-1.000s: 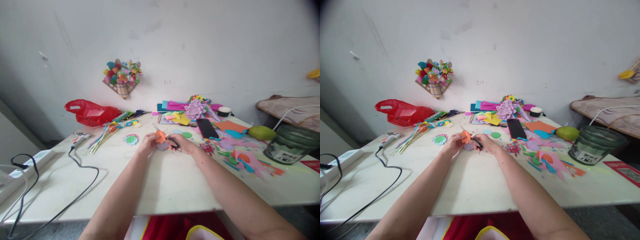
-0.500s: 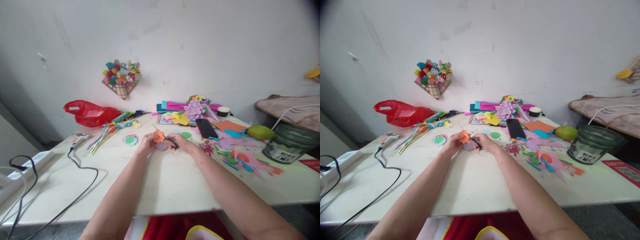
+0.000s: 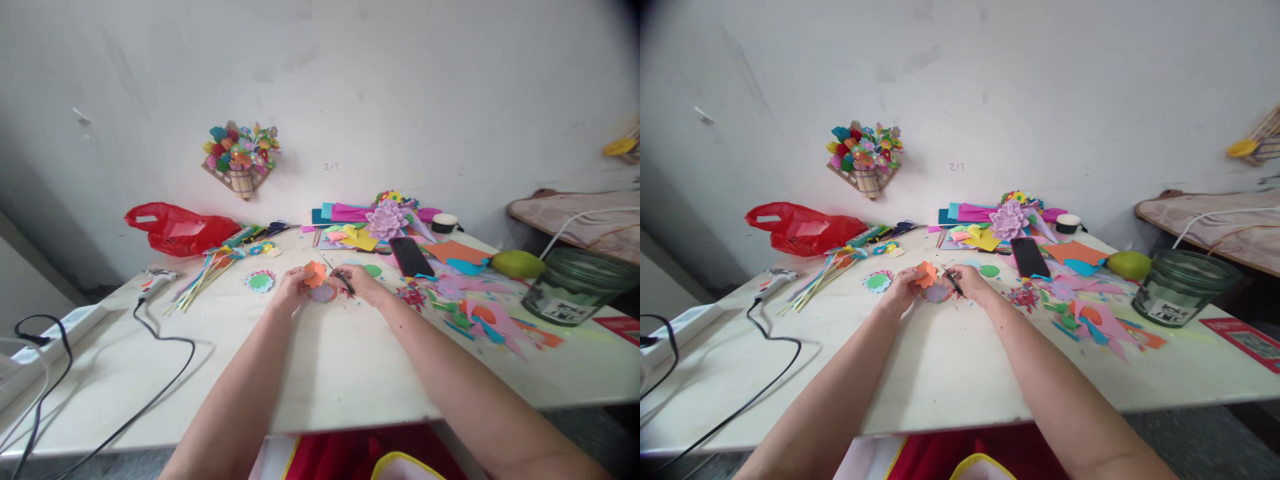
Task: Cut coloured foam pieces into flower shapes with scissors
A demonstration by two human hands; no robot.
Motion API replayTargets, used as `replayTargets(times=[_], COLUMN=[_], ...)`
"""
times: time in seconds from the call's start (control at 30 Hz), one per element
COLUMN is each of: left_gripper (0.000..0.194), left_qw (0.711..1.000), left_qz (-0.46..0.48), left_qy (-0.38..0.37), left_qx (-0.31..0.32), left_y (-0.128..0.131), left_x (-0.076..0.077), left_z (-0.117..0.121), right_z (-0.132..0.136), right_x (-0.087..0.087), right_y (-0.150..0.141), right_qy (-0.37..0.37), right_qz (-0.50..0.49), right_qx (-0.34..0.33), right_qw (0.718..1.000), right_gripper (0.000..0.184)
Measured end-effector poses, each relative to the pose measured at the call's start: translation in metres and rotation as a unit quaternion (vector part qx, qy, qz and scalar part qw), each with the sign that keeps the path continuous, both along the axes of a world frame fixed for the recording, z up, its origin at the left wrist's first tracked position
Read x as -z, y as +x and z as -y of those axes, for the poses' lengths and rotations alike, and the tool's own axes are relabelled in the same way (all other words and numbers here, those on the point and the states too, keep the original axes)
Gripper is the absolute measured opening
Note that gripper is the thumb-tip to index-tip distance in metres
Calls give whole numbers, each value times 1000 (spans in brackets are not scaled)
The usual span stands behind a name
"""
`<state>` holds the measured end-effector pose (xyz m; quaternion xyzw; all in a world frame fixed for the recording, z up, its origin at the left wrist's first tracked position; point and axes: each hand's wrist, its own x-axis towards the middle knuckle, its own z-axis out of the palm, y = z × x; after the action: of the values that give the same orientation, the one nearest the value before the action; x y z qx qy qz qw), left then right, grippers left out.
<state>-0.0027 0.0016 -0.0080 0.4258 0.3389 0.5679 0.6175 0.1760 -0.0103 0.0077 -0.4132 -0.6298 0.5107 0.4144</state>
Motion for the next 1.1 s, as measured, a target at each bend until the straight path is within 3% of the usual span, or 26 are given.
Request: replayTargets(times=[0.4,0.67,0.9,1.1], left_gripper=[19,17,14,13], left_qw=[999,993,987,987], left_qz=[-51,-115,-133,-136], left_qy=[11,23,-13,-19], left_qx=[-1,31,88,79], left_y=[1,6,11,10], left_x=[-2,-3,-2,-2], left_z=[2,7,10,10], right_z=[-3,-6,0,-3], right_x=[0,2,-2,0], right_y=[3,3,1,2], right_qy=[6,11,29,19], right_qz=[-50,-115,-111,-106], right_qx=[36,31,20,30], right_qw=[998,993,993,994], right_gripper=[43,43,38,34])
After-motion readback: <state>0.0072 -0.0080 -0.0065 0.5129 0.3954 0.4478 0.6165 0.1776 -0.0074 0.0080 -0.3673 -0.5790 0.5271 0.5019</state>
